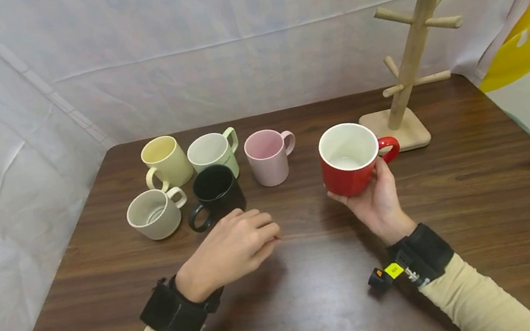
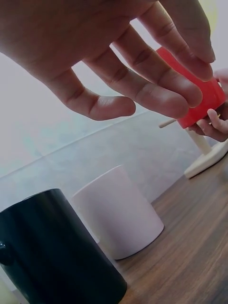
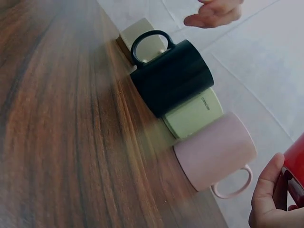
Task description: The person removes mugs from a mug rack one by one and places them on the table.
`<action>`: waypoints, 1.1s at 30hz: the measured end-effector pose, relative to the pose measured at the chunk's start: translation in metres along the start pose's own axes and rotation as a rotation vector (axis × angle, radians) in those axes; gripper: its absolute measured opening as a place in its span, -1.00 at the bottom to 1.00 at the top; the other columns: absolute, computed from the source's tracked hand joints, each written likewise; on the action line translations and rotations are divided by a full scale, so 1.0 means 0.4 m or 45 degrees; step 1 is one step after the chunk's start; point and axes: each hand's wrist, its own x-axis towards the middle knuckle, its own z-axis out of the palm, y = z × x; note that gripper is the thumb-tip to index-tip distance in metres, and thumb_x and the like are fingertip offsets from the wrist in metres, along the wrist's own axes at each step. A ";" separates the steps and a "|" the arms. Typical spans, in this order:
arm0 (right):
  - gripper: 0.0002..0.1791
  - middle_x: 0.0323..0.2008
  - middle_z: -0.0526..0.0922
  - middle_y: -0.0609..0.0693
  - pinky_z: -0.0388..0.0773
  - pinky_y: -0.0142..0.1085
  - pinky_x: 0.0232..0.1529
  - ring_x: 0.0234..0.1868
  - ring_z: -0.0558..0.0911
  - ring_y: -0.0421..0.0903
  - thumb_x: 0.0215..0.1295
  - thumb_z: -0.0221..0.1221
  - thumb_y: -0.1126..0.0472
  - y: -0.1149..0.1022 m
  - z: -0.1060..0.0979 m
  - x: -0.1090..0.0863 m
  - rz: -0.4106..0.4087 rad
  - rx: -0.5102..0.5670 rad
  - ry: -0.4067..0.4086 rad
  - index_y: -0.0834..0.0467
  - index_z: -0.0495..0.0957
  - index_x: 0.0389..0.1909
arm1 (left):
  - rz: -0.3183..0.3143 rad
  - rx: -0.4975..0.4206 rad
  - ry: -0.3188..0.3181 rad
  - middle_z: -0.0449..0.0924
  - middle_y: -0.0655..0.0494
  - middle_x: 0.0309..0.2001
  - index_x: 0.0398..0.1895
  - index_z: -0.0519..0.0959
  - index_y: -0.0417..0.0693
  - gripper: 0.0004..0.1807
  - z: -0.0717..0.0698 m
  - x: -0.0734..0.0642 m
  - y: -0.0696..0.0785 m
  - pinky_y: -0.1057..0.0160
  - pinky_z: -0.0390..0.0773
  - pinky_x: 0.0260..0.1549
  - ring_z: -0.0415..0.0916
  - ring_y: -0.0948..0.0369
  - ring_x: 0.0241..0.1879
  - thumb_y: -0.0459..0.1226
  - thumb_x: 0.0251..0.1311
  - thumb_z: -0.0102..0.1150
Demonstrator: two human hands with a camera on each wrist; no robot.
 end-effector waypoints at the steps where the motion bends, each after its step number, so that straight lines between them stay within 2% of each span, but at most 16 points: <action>1: -0.55 0.13 0.32 0.03 0.39 0.01 -0.10 0.07 0.29 0.09 0.37 -0.20 0.02 0.001 0.001 -0.002 0.002 -0.003 -0.006 -0.09 0.17 0.27 | -0.001 0.004 0.003 0.46 0.29 -0.45 -0.44 0.52 0.13 -0.90 -0.001 0.000 -0.001 0.27 0.41 -0.40 0.41 0.27 -0.33 -0.16 0.17 0.03; 8: -0.56 0.11 0.34 0.08 0.39 0.04 -0.10 0.04 0.32 0.18 0.40 -0.25 0.03 0.010 0.007 -0.003 0.029 0.010 -0.063 -0.03 0.16 0.27 | -0.025 0.013 0.017 0.46 0.28 -0.45 -0.44 0.52 0.12 -0.92 -0.008 0.001 -0.013 0.25 0.43 -0.40 0.42 0.25 -0.33 -0.16 0.16 0.05; 12: -0.56 0.12 0.34 0.08 0.38 0.04 -0.08 0.06 0.32 0.17 0.40 -0.24 0.02 0.017 0.012 -0.003 0.035 -0.007 -0.083 -0.03 0.15 0.27 | -0.036 0.010 0.019 0.45 0.28 -0.47 -0.43 0.52 0.11 -0.92 -0.007 0.001 -0.020 0.25 0.43 -0.40 0.42 0.25 -0.35 -0.16 0.16 0.06; 18: -0.57 0.11 0.34 0.07 0.38 0.07 -0.07 0.06 0.33 0.19 0.40 -0.25 0.02 0.033 0.013 -0.010 0.069 -0.028 -0.058 -0.03 0.16 0.25 | -0.062 0.019 0.039 0.45 0.27 -0.47 -0.44 0.51 0.10 -0.92 -0.006 -0.002 -0.024 0.27 0.42 -0.45 0.42 0.25 -0.36 -0.16 0.15 0.06; 25: -0.57 0.10 0.36 0.07 0.41 0.05 -0.08 0.06 0.34 0.15 0.41 -0.27 -0.01 0.048 0.017 -0.017 0.096 -0.119 -0.053 -0.02 0.14 0.25 | -0.100 -0.001 0.074 0.49 0.25 -0.41 -0.38 0.52 0.09 -0.92 0.001 -0.002 -0.028 0.26 0.44 -0.46 0.42 0.27 -0.35 -0.16 0.14 0.07; 28: -0.57 0.09 0.37 0.07 0.42 0.05 -0.09 0.05 0.35 0.15 0.42 -0.29 -0.01 0.052 0.023 -0.020 0.099 -0.132 -0.064 -0.01 0.14 0.25 | -0.122 -0.007 0.092 0.51 0.21 -0.35 -0.26 0.50 0.04 -0.85 0.001 -0.001 -0.030 0.25 0.46 -0.45 0.43 0.26 -0.32 -0.15 0.13 0.08; 33: -0.57 0.10 0.35 0.08 0.43 0.06 -0.10 0.05 0.35 0.12 0.43 -0.35 0.02 0.064 0.031 -0.026 0.107 -0.144 -0.090 -0.02 0.10 0.27 | -0.178 0.008 0.127 0.51 0.11 -0.17 0.06 0.36 -0.09 -0.55 0.000 0.005 -0.031 0.21 0.49 -0.39 0.42 0.21 -0.22 -0.11 0.12 0.10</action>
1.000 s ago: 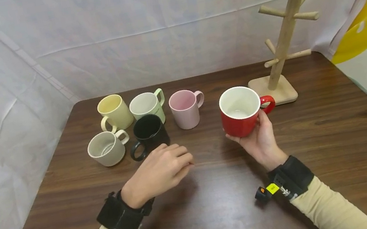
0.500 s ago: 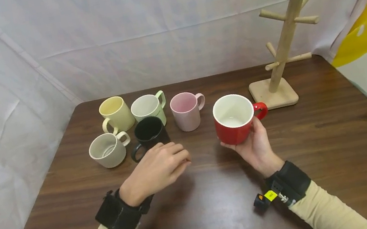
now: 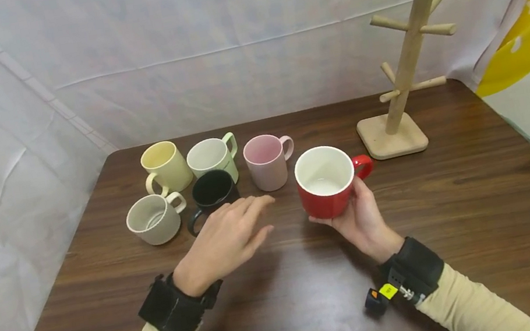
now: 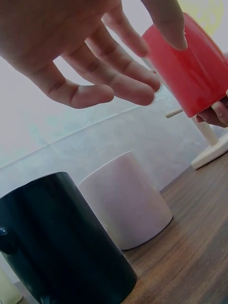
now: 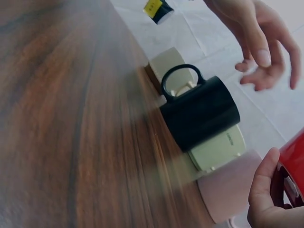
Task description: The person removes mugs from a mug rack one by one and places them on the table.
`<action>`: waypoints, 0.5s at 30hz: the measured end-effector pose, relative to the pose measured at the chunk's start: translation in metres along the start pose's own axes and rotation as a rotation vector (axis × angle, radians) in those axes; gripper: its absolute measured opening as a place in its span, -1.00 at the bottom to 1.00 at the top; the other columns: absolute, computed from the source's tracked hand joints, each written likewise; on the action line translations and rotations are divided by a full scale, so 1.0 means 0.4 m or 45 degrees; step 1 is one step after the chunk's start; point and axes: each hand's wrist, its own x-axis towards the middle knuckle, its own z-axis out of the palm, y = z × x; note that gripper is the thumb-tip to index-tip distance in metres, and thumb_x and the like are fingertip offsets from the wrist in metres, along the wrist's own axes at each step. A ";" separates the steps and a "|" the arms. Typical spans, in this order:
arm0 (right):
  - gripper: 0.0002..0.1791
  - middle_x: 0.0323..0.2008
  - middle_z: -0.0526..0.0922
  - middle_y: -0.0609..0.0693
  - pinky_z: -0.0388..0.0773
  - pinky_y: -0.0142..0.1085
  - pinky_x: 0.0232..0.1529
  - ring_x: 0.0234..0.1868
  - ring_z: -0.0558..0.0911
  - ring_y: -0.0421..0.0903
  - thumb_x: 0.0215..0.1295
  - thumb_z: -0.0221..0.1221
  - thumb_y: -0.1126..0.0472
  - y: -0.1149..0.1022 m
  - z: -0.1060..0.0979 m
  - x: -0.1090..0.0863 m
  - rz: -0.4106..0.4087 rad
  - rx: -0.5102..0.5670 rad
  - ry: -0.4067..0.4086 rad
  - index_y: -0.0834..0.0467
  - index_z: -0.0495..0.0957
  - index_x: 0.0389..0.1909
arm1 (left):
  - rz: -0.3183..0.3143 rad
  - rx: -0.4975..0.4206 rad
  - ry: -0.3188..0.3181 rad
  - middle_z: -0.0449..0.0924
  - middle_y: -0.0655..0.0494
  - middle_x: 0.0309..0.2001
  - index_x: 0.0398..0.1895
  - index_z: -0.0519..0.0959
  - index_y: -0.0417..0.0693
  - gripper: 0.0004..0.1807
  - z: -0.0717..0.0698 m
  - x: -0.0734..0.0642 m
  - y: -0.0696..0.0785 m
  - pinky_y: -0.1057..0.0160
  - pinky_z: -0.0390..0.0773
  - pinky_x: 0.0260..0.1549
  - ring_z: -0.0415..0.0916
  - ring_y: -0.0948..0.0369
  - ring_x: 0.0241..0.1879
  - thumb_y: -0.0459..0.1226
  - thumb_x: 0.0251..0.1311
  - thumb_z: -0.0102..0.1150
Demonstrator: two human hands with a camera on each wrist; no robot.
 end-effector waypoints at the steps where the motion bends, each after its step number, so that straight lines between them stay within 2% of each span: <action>1: -0.57 0.10 0.35 0.09 0.43 0.07 -0.10 0.05 0.35 0.12 0.44 -0.35 0.03 0.003 0.002 -0.001 0.005 0.003 -0.009 -0.02 0.10 0.27 | -0.011 0.004 0.004 0.50 0.09 -0.14 0.10 0.33 -0.11 -0.49 0.000 0.001 0.000 0.20 0.49 -0.37 0.41 0.20 -0.20 -0.10 0.11 0.11; 10: -0.61 0.05 0.41 0.09 0.45 0.06 -0.13 0.03 0.38 0.11 0.43 -0.32 0.06 0.022 0.013 -0.005 0.038 -0.007 -0.010 0.02 0.18 0.21 | -0.035 -0.035 0.017 0.30 -0.08 0.13 0.23 0.14 -0.25 -0.20 0.004 0.008 0.004 0.13 0.42 -0.08 0.19 0.12 0.11 0.00 0.02 0.19; 15: -0.61 0.04 0.44 0.05 0.45 0.04 -0.14 0.01 0.40 0.08 0.43 -0.32 -0.01 0.041 0.026 -0.013 0.098 -0.053 0.014 -0.01 0.22 0.18 | -0.038 -0.100 0.019 0.28 -0.12 0.16 0.27 0.06 -0.27 -0.10 0.006 0.009 0.005 0.13 0.42 -0.03 0.18 0.13 0.14 0.04 -0.01 0.21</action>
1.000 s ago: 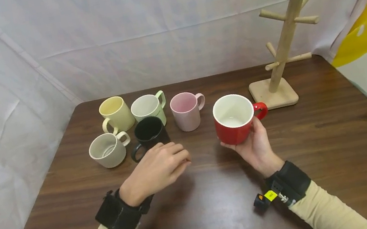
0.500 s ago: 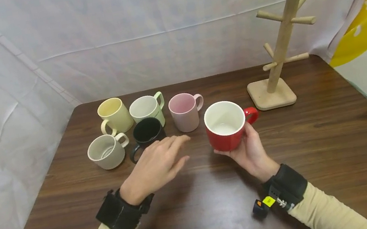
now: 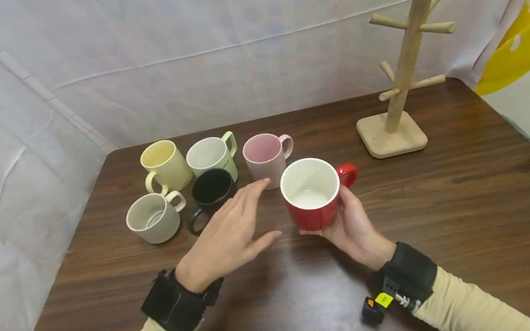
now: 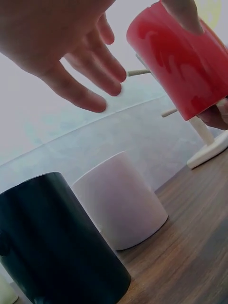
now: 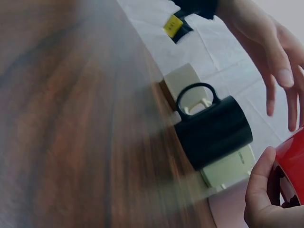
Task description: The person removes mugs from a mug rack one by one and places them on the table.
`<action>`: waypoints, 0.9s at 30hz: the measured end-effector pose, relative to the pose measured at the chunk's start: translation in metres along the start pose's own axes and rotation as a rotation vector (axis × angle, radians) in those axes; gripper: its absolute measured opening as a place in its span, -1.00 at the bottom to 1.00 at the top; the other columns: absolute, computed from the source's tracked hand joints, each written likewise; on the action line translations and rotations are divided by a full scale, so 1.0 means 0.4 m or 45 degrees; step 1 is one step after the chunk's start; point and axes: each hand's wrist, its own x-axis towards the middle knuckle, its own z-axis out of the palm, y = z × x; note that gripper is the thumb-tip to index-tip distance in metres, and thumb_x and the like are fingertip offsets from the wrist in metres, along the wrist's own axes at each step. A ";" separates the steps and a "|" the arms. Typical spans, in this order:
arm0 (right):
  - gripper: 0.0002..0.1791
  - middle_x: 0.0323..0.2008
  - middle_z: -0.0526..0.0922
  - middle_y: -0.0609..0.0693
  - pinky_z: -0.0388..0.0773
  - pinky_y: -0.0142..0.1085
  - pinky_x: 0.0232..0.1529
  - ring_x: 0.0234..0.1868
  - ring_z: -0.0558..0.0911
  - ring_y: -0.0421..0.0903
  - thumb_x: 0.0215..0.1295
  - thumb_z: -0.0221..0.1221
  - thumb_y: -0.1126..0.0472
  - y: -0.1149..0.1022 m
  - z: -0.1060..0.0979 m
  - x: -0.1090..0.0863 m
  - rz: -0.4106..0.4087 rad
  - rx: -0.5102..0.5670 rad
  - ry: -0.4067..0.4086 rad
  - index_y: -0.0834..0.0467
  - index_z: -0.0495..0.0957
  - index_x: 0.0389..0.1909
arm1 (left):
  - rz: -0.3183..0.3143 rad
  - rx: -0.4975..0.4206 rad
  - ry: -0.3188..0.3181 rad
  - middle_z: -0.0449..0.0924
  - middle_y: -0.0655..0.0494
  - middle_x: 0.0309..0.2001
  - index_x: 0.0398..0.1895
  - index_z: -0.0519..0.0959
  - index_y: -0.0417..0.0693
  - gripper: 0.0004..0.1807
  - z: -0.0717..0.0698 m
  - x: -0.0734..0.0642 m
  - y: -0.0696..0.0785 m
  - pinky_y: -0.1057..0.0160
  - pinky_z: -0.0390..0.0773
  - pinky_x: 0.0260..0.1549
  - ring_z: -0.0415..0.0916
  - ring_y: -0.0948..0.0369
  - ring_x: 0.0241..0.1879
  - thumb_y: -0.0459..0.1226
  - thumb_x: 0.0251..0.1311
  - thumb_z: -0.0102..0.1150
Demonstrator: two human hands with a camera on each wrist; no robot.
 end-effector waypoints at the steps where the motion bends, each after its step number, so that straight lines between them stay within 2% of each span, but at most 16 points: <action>1: -0.60 0.04 0.44 0.04 0.46 0.03 -0.14 0.01 0.40 0.07 0.43 -0.33 -0.02 0.004 0.002 -0.001 0.011 -0.019 -0.001 -0.02 0.23 0.18 | -0.002 -0.015 -0.008 0.28 -0.12 0.16 0.27 0.04 -0.27 -0.08 0.001 0.000 0.000 0.13 0.43 -0.04 0.19 0.14 0.13 0.05 -0.02 0.22; 9: -0.58 0.03 0.44 0.03 0.48 -0.01 -0.17 -0.02 0.42 0.06 0.44 -0.38 -0.06 0.031 0.012 -0.010 0.065 -0.118 -0.024 -0.03 0.22 0.19 | -0.027 -0.073 -0.076 0.31 -0.11 0.15 0.30 -0.03 -0.22 -0.03 0.003 -0.004 0.003 0.11 0.48 -0.12 0.25 0.15 0.09 0.13 -0.01 0.16; 18: -0.60 0.00 0.46 0.02 0.50 -0.04 -0.19 -0.07 0.45 0.05 0.44 -0.38 -0.05 0.046 0.025 -0.012 0.118 -0.166 0.055 -0.04 0.20 0.17 | -0.011 -0.100 -0.007 0.35 -0.09 0.10 0.30 0.00 -0.23 0.02 0.002 -0.003 0.003 0.14 0.52 -0.19 0.31 0.17 0.00 0.20 -0.07 0.16; 24: -0.62 -0.03 0.48 0.02 0.51 -0.03 -0.21 -0.06 0.45 0.03 0.45 -0.39 -0.02 0.062 0.026 -0.014 0.132 -0.122 0.052 -0.04 0.29 0.10 | -0.020 -0.126 0.004 0.39 -0.03 0.04 0.29 0.03 -0.21 0.09 0.003 -0.001 0.005 0.17 0.52 -0.27 0.34 0.22 -0.08 0.28 -0.17 0.18; 27: -0.60 -0.06 0.48 0.03 0.51 -0.05 -0.23 -0.10 0.47 0.04 0.45 -0.40 -0.03 0.072 0.024 -0.013 0.138 -0.148 0.023 -0.03 0.31 0.08 | -0.036 -0.135 0.001 0.42 -0.01 0.00 0.29 0.03 -0.19 0.14 0.003 -0.003 0.007 0.18 0.53 -0.31 0.35 0.24 -0.12 0.33 -0.25 0.18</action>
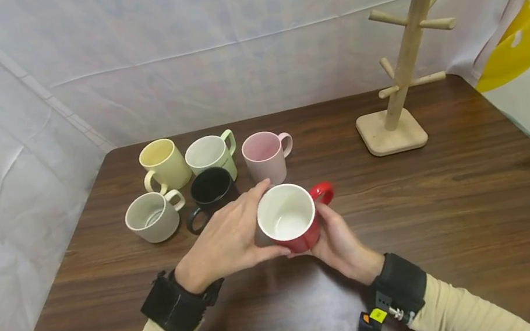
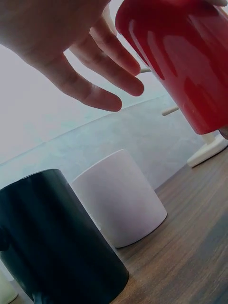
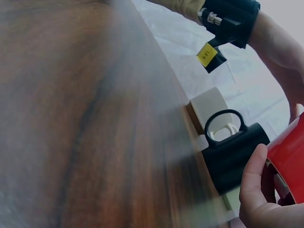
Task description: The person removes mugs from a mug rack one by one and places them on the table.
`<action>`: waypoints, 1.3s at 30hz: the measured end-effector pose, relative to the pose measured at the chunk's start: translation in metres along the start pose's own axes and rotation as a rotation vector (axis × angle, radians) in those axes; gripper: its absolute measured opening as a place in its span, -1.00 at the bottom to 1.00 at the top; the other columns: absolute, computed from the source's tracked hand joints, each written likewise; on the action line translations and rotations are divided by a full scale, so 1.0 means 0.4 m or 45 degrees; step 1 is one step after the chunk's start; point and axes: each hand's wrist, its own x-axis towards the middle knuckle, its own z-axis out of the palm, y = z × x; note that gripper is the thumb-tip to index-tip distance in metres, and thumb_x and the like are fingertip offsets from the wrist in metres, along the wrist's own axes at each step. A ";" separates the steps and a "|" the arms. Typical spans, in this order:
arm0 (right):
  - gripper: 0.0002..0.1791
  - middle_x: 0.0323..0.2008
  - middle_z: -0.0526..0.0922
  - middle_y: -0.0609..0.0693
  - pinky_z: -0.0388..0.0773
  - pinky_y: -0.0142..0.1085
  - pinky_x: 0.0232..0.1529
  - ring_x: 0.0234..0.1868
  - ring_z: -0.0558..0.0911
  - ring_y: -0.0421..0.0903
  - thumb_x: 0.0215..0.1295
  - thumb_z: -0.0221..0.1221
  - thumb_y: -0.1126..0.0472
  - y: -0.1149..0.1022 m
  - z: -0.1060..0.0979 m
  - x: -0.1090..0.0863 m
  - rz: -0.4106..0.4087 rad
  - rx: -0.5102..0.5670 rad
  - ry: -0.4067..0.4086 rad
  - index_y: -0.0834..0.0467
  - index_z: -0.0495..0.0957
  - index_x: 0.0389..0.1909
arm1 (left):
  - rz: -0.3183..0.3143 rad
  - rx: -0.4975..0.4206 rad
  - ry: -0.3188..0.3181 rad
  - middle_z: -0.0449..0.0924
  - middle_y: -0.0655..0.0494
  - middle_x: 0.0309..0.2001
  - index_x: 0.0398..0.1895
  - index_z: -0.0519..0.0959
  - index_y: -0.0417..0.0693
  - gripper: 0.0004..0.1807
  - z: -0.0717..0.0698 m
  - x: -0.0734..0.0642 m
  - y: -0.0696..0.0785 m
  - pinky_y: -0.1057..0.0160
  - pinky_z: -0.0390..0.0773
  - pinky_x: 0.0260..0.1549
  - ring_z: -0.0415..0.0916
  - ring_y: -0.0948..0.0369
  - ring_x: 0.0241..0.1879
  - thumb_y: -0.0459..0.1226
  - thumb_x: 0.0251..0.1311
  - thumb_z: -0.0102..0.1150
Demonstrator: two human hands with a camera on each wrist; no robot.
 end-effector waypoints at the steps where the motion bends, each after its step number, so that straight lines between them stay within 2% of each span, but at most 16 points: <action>1: -0.60 -0.07 0.49 0.03 0.51 -0.07 -0.23 -0.11 0.47 0.03 0.45 -0.41 -0.03 0.003 0.000 0.000 0.003 -0.009 -0.012 -0.03 0.32 0.07 | -0.005 -0.009 -0.001 0.43 0.01 -0.02 0.29 0.03 -0.18 0.15 0.001 -0.001 0.001 0.19 0.53 -0.32 0.36 0.25 -0.14 0.35 -0.27 0.18; 5: -0.58 -0.12 0.50 0.00 0.47 -0.17 -0.23 -0.15 0.48 -0.02 0.45 -0.42 -0.03 0.014 0.001 0.001 0.015 -0.050 -0.051 -0.03 0.37 0.02 | -0.007 -0.031 -0.008 0.47 0.06 -0.08 0.27 0.08 -0.12 0.17 0.004 -0.002 0.006 0.22 0.54 -0.37 0.39 0.27 -0.20 0.42 -0.34 0.13; 11: -0.60 -0.20 0.52 -0.01 0.44 -0.26 -0.31 -0.27 0.50 -0.06 0.45 -0.41 -0.01 0.018 0.005 -0.001 0.023 -0.082 -0.041 -0.02 0.38 -0.03 | -0.007 -0.036 -0.006 0.48 0.11 -0.11 0.22 0.16 -0.08 0.12 0.007 -0.004 0.012 0.23 0.54 -0.36 0.40 0.29 -0.20 0.43 -0.36 0.14; 21: -0.62 -0.24 0.51 -0.01 0.43 -0.27 -0.32 -0.33 0.49 -0.08 0.44 -0.38 -0.03 0.017 0.012 -0.006 0.062 -0.090 0.051 -0.03 0.38 -0.04 | 0.003 -0.025 -0.005 0.48 0.08 -0.10 0.24 0.15 -0.12 0.12 0.006 -0.006 0.015 0.21 0.54 -0.34 0.40 0.27 -0.19 0.39 -0.34 0.17; 28: -0.61 -0.19 0.50 -0.02 0.44 -0.23 -0.25 -0.23 0.48 -0.06 0.44 -0.39 -0.05 0.018 0.012 -0.006 0.062 -0.092 0.019 -0.05 0.37 -0.02 | 0.010 -0.021 -0.005 0.49 0.09 -0.13 0.22 0.17 -0.11 0.09 0.001 -0.003 0.017 0.21 0.54 -0.35 0.40 0.28 -0.19 0.38 -0.32 0.16; 33: -0.60 -0.20 0.51 -0.02 0.44 -0.24 -0.26 -0.26 0.48 -0.06 0.45 -0.41 -0.05 0.018 0.008 -0.006 0.058 -0.102 -0.016 -0.04 0.36 -0.02 | 0.014 -0.025 -0.001 0.49 0.09 -0.15 0.21 0.19 -0.12 0.08 -0.001 -0.001 0.018 0.22 0.55 -0.37 0.40 0.28 -0.20 0.38 -0.33 0.17; 39: -0.60 -0.22 0.51 -0.01 0.44 -0.25 -0.29 -0.30 0.49 -0.06 0.44 -0.41 -0.05 0.020 0.011 -0.006 0.057 -0.096 0.001 -0.03 0.36 -0.02 | 0.012 -0.037 0.003 0.50 0.08 -0.16 0.20 0.20 -0.11 0.07 0.000 -0.001 0.019 0.22 0.55 -0.39 0.41 0.27 -0.22 0.36 -0.35 0.20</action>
